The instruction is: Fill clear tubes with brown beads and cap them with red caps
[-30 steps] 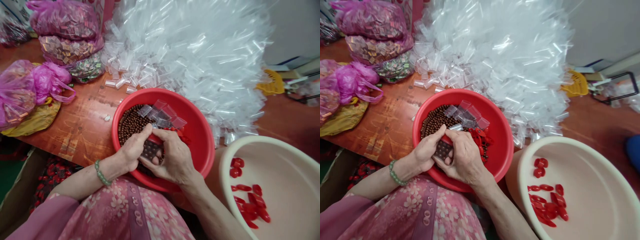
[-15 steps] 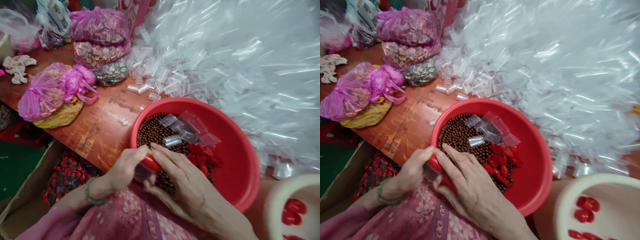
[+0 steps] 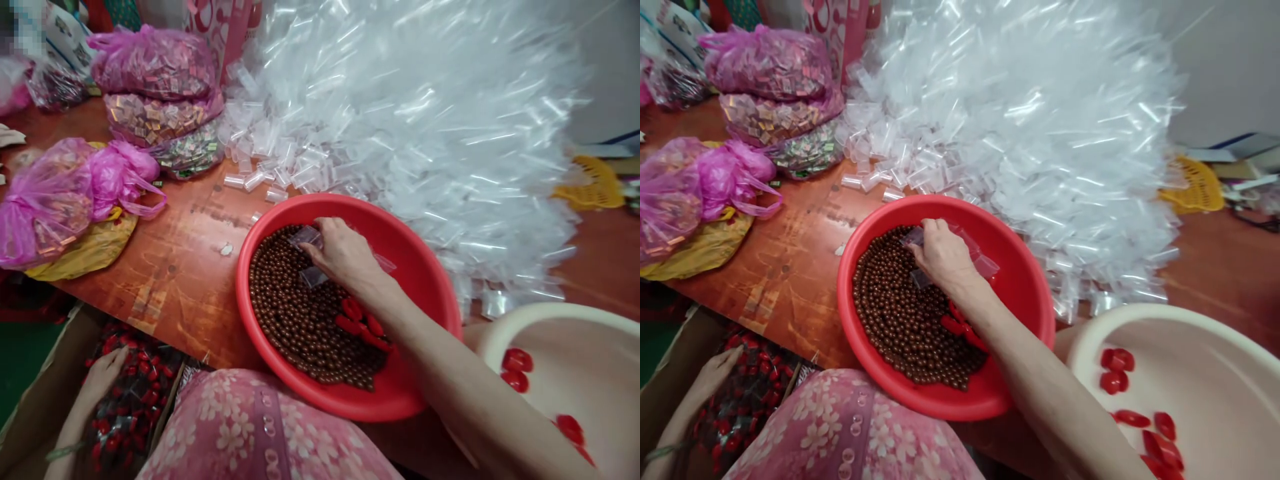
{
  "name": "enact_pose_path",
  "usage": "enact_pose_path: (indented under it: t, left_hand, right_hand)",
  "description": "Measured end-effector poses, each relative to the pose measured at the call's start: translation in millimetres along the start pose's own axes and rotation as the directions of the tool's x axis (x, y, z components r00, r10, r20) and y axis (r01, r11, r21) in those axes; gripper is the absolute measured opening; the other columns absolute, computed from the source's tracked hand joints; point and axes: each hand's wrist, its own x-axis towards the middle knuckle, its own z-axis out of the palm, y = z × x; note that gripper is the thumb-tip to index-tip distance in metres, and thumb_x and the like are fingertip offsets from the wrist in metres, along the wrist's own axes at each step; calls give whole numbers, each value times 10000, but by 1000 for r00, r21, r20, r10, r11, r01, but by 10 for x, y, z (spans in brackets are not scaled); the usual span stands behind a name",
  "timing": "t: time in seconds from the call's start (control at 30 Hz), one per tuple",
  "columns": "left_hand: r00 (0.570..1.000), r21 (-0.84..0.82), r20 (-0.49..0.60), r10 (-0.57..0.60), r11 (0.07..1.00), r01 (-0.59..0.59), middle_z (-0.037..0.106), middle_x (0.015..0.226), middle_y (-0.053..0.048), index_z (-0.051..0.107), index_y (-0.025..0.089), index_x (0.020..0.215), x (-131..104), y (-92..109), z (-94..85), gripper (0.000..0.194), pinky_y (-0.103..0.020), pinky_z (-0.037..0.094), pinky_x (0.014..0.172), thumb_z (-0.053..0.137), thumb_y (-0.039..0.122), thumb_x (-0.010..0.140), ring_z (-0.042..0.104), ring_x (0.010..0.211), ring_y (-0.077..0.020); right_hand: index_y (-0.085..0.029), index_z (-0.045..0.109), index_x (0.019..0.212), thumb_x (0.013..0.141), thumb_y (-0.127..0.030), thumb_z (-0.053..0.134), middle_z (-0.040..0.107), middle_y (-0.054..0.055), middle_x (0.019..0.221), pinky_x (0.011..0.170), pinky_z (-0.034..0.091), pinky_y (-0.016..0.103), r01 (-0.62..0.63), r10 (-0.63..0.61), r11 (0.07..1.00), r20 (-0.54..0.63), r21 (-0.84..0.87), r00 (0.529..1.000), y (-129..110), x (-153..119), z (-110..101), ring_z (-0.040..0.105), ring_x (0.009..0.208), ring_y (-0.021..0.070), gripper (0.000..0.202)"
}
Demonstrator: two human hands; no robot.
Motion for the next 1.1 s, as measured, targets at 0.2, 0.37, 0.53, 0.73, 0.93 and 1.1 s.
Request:
enact_pose_path:
  t: [0.2,0.37,0.53,0.73,0.93,1.1]
  left_hand:
    - [993,12,-59,-106,994,107,762,1023,-118,690,146,1021,242,-259,388,496,-399,518,928,502,540,786,671,1087,-339]
    - [971,0,-40,-236,972,237,706,1039,-91,638,123,1086,412,-314,682,341,-367,550,844,567,408,913,681,959,-227]
    - [948,17,-62,-311,950,313,623,1195,-95,582,154,1214,471,-306,827,360,-422,557,868,590,372,928,636,1029,-216]
    - [953,73,-122,-277,955,287,613,1221,-101,572,156,1234,404,-206,890,373,-441,548,893,591,367,927,628,1058,-226]
    - [955,121,-172,-240,957,262,604,1243,-105,569,157,1241,310,-168,966,375,-451,544,904,591,361,928,621,1075,-230]
    - [959,80,-174,-223,968,239,611,1230,-103,578,153,1226,199,-141,991,364,-443,548,896,597,357,925,625,1064,-226]
  right_hand:
    - [-147,606,1185,888,-267,585,679,149,1133,828,508,358,56,-52,997,77,-54,996,-34,135,115,653,1043,288,322]
    - [-126,635,1173,901,-282,559,662,163,1138,834,520,373,172,-167,985,135,-31,977,-16,109,180,661,1000,286,323]
    - [-89,573,1268,903,-343,582,647,188,1143,895,513,400,309,-309,951,174,26,935,-53,76,202,656,1022,295,444]
    - [-44,595,1229,891,-327,577,655,204,1117,898,497,402,389,-384,919,352,59,854,-208,-87,212,664,990,304,441]
    - [-123,665,1107,824,-362,657,723,114,1031,808,509,351,343,-482,865,416,366,771,-179,-306,227,677,918,258,371]
    - [-180,676,1025,710,-485,746,722,16,816,643,503,316,-119,-464,680,550,724,695,-117,-332,281,651,709,193,444]
